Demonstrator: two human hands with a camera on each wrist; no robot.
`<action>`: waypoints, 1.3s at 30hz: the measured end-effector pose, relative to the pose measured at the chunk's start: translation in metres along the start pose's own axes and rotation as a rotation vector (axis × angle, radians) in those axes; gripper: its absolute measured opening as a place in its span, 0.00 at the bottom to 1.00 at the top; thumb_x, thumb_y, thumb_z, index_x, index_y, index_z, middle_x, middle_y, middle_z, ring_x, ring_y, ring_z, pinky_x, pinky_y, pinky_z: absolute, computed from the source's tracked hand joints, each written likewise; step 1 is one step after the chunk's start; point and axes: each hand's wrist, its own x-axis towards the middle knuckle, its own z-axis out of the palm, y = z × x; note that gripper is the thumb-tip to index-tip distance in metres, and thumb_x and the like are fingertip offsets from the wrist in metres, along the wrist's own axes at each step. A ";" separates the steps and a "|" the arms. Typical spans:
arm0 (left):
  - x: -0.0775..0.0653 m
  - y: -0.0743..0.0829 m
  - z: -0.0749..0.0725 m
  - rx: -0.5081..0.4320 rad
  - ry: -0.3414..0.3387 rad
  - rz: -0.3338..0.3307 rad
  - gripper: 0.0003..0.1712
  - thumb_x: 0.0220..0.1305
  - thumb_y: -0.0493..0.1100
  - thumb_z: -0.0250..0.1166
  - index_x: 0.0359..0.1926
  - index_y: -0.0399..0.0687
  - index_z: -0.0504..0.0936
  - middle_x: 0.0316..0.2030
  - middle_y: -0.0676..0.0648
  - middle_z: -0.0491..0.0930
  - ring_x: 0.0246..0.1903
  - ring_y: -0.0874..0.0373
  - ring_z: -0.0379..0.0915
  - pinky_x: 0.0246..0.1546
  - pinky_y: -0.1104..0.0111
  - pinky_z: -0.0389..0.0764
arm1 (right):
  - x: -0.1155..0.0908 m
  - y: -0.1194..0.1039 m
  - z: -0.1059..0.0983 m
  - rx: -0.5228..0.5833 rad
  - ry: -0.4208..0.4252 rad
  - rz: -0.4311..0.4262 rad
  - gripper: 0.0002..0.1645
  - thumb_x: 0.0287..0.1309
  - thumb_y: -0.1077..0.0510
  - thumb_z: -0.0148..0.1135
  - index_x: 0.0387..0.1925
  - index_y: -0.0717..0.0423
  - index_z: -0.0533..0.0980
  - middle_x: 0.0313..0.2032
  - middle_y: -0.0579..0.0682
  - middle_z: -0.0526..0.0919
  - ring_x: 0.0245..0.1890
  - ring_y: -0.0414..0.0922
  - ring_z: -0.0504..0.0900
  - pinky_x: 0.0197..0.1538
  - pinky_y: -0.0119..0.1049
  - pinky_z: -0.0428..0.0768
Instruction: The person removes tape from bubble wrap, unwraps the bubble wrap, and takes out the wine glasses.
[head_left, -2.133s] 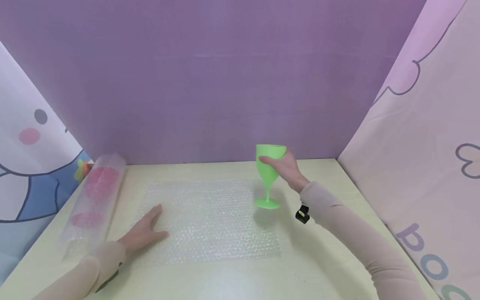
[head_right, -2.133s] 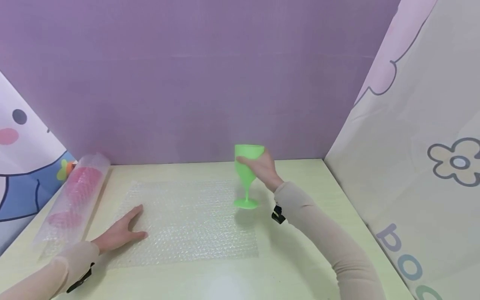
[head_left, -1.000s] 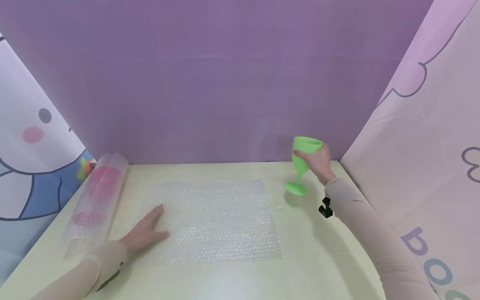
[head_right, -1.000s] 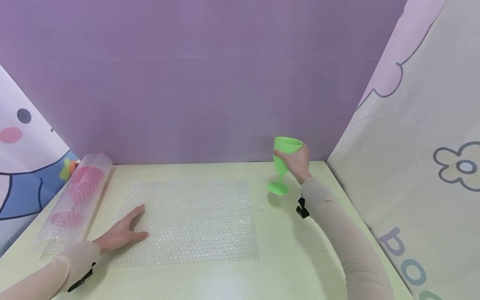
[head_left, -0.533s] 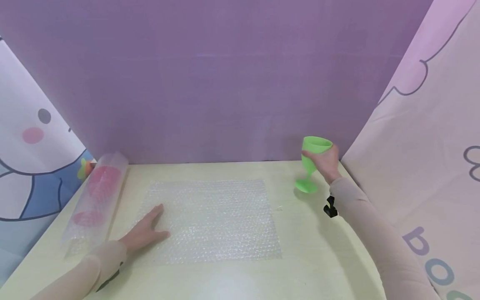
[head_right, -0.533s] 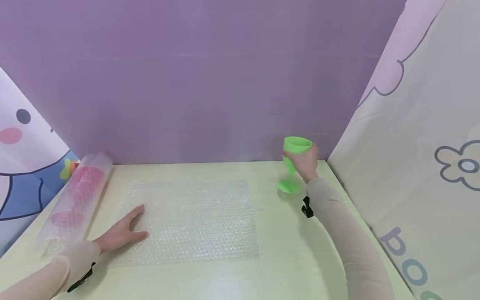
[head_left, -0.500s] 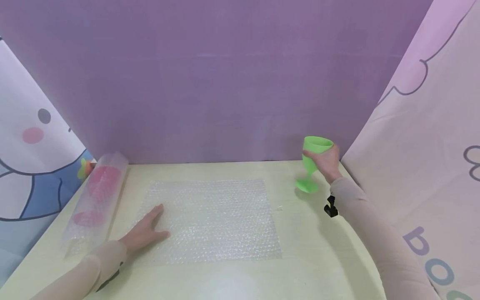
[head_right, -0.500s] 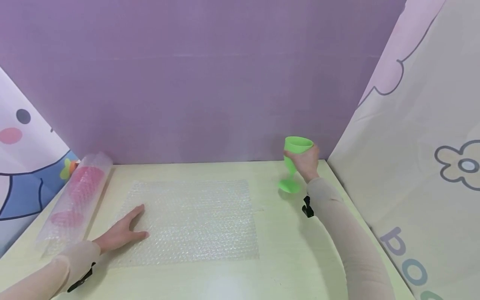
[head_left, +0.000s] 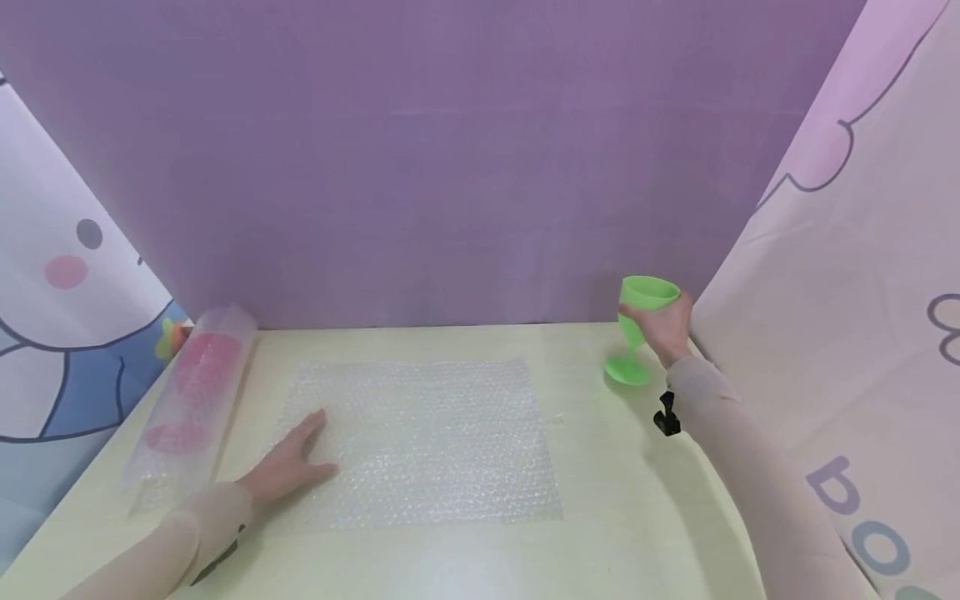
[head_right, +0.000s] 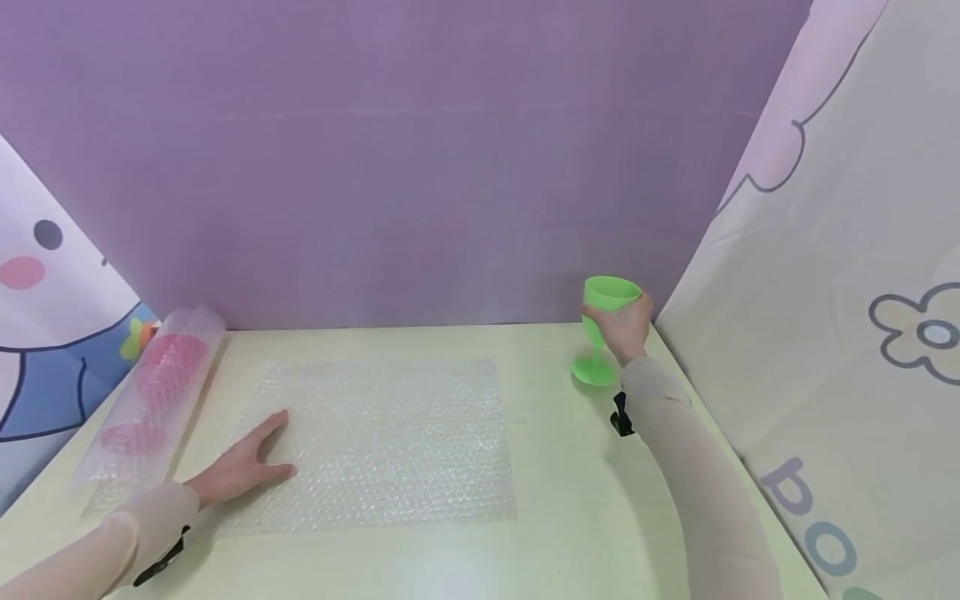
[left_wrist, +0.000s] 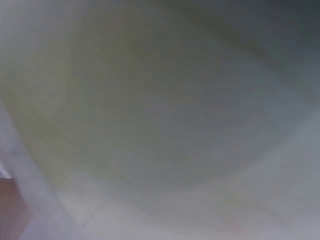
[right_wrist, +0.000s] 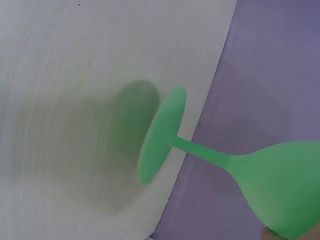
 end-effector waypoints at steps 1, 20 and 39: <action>0.000 -0.001 0.000 -0.003 0.001 0.002 0.57 0.51 0.53 0.67 0.69 0.33 0.43 0.68 0.29 0.41 0.66 0.31 0.35 0.64 0.39 0.40 | 0.000 0.002 0.000 0.000 -0.002 -0.004 0.62 0.39 0.50 0.73 0.67 0.57 0.43 0.63 0.58 0.56 0.60 0.53 0.61 0.65 0.45 0.64; -0.002 -0.006 0.001 -0.012 0.000 -0.002 0.57 0.52 0.54 0.66 0.70 0.34 0.43 0.69 0.31 0.41 0.67 0.32 0.35 0.65 0.40 0.39 | 0.005 0.025 -0.001 0.044 0.068 0.007 0.63 0.40 0.54 0.72 0.68 0.53 0.40 0.66 0.55 0.52 0.64 0.51 0.58 0.69 0.42 0.58; -0.007 -0.007 -0.001 -0.008 0.000 -0.011 0.56 0.52 0.54 0.66 0.70 0.35 0.43 0.69 0.31 0.40 0.67 0.32 0.34 0.65 0.40 0.38 | 0.005 0.031 -0.004 0.040 0.065 0.045 0.63 0.41 0.52 0.72 0.68 0.53 0.39 0.66 0.54 0.51 0.65 0.51 0.57 0.69 0.41 0.57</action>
